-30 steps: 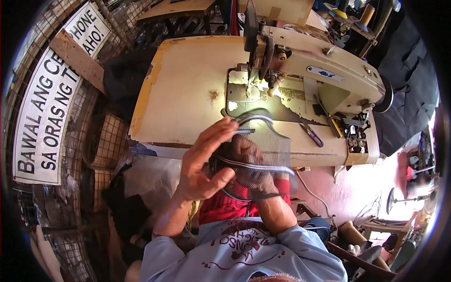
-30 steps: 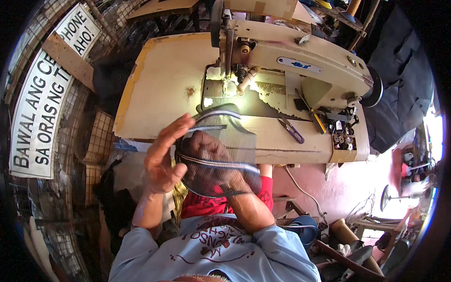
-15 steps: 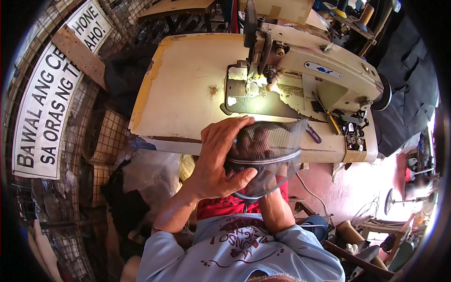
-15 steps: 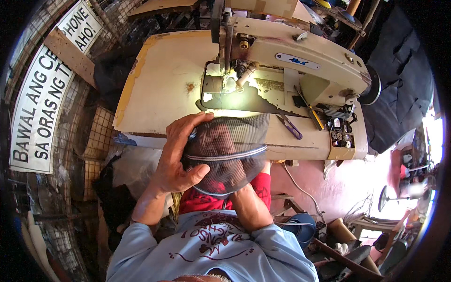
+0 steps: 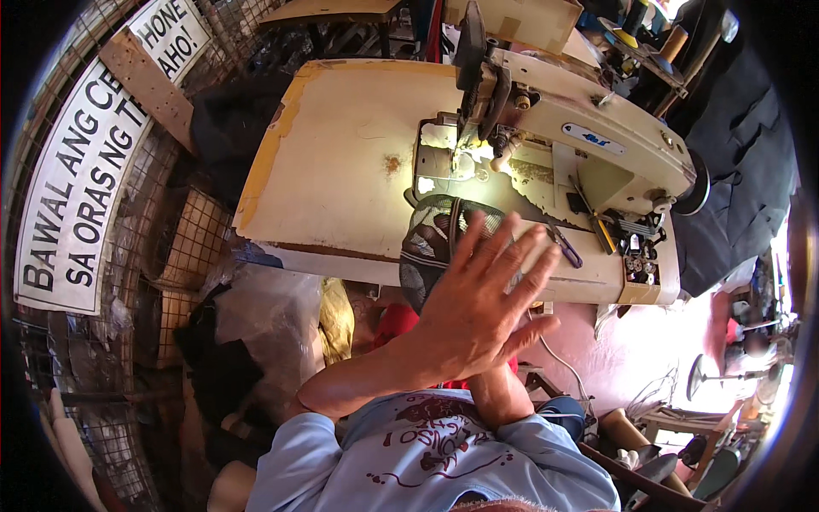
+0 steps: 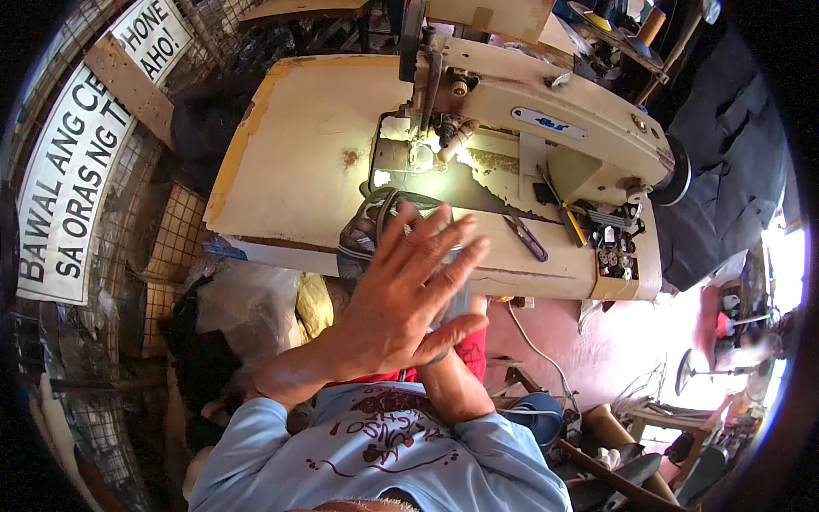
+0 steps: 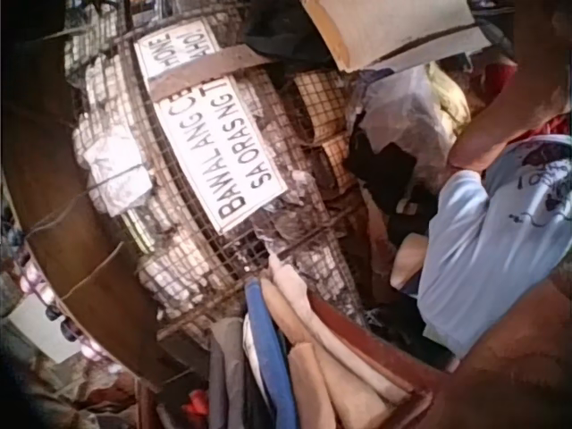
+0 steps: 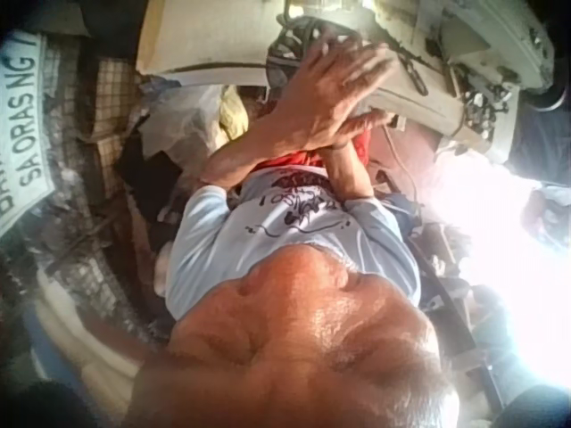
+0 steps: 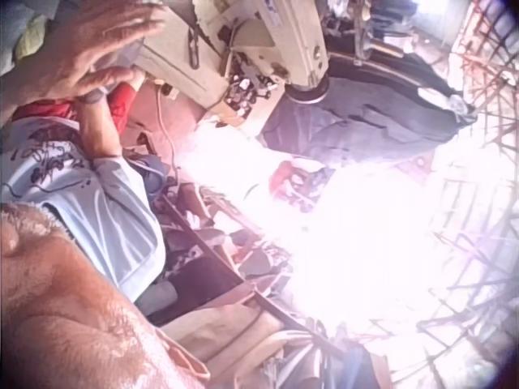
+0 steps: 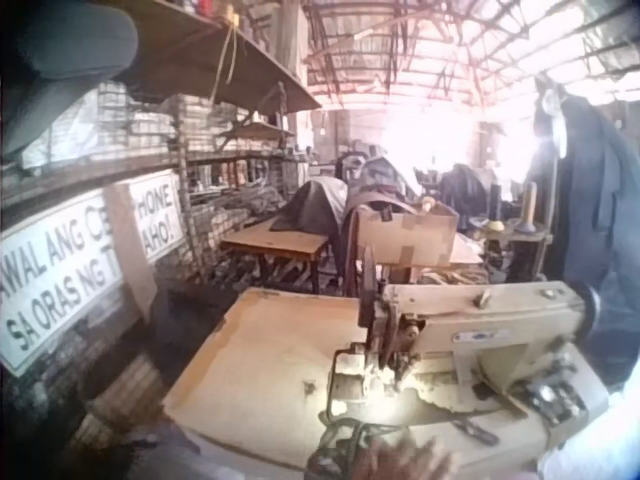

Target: Sewing the mesh panels and reinforcing strips of a cap using an industrial sewing machine.

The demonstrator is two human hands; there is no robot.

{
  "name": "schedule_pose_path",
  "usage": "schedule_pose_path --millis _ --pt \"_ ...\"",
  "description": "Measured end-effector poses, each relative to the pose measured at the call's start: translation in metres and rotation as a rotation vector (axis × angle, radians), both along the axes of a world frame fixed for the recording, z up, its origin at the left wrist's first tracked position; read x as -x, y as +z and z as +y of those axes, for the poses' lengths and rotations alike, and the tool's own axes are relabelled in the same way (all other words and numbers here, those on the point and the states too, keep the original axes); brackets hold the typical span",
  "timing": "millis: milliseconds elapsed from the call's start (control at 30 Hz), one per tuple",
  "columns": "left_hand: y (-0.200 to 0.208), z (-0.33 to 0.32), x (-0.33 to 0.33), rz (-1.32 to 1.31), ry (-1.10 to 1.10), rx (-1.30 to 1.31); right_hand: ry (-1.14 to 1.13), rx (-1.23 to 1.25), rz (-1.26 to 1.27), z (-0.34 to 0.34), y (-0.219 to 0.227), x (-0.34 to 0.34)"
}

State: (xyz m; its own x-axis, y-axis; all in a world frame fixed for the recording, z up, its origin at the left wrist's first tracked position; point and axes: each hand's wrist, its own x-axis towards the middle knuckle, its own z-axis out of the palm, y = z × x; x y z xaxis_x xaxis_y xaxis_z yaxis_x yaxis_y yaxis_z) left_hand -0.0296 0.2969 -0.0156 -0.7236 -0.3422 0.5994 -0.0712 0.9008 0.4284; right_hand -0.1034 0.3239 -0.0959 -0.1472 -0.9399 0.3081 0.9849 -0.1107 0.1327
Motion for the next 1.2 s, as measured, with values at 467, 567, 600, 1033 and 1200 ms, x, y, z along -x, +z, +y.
schedule_pose_path --millis 467,567,600,1033,1200 --pt "-0.042 -0.052 -0.061 0.142 -0.058 -0.373 -0.007 -0.264 0.023 0.004 0.013 0.011" --pt "-0.041 -0.052 -0.051 0.142 -0.026 -0.275 -0.495 -0.417 1.352 0.01 0.005 0.009" --pt "-0.039 -0.052 -0.049 0.132 -0.02 -0.244 -0.509 -0.418 1.422 0.013 0.002 0.01" --pt "-0.024 -0.046 -0.052 0.056 -0.067 -0.237 -0.319 -0.385 0.959 0.024 -0.026 0.009" --pt "-0.028 -0.042 -0.052 0.064 -0.099 -0.302 -0.272 -0.428 0.673 0.024 -0.024 0.003"
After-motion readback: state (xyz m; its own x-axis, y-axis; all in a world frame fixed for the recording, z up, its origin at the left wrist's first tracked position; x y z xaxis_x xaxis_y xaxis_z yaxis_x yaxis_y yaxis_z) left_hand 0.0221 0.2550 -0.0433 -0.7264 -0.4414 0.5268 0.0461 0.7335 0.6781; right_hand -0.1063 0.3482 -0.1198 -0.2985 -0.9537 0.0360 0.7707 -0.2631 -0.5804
